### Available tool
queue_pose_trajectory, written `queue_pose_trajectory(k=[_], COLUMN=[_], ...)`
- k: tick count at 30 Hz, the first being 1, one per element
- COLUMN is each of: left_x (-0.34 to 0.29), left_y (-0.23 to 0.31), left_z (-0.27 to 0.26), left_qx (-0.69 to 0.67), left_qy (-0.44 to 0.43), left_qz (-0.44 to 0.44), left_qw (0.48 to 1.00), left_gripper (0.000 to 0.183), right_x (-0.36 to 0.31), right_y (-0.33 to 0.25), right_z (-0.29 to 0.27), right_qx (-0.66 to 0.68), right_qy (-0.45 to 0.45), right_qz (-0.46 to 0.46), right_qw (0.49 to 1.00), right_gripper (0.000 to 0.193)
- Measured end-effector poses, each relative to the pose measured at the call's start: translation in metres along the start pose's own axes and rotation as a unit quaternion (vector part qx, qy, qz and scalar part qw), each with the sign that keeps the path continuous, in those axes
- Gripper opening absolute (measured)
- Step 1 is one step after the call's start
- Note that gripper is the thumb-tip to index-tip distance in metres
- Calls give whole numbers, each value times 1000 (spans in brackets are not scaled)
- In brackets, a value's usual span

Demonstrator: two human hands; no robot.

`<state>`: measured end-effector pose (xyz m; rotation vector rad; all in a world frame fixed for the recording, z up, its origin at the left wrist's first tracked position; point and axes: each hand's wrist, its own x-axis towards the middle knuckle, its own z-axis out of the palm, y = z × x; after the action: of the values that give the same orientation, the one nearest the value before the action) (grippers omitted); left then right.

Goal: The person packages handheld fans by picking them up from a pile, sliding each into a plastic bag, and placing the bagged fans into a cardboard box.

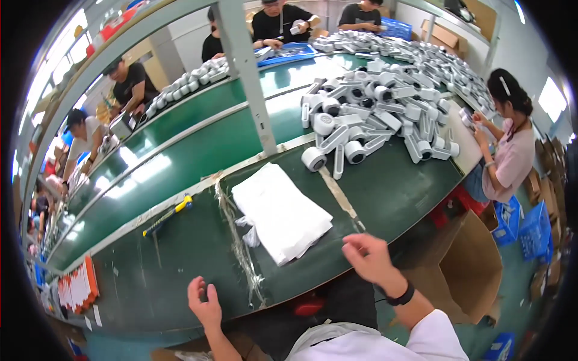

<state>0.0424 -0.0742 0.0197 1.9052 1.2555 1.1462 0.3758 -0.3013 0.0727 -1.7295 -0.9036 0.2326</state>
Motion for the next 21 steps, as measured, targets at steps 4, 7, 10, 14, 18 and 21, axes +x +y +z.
queue_pose_trajectory(k=[4,7,10,14,18,21], left_x=[-9,-7,-3,0,1,0], left_y=[-21,-19,-18,-23,-18,-20], left_z=[7,10,13,12,15,13], left_qx=[117,77,83,74,86,82], left_qy=[-8,-4,-9,1,8,15], left_qz=[59,14,18,13,22,12], left_qw=[991,997,996,997,996,996], left_gripper=[27,25,23,20,16,14], right_x=[51,105,158,228,276,294], right_y=[35,59,89,117,116,111], right_z=[-47,-73,-83,-82,-87,-86], right_qx=[-65,-160,-328,-500,-492,-474], right_qy=[100,109,105,53,-100,-189], right_qz=[15,17,-26,2,105,155], right_qw=[993,981,938,864,858,846], right_gripper=[17,35,51,79,101,106])
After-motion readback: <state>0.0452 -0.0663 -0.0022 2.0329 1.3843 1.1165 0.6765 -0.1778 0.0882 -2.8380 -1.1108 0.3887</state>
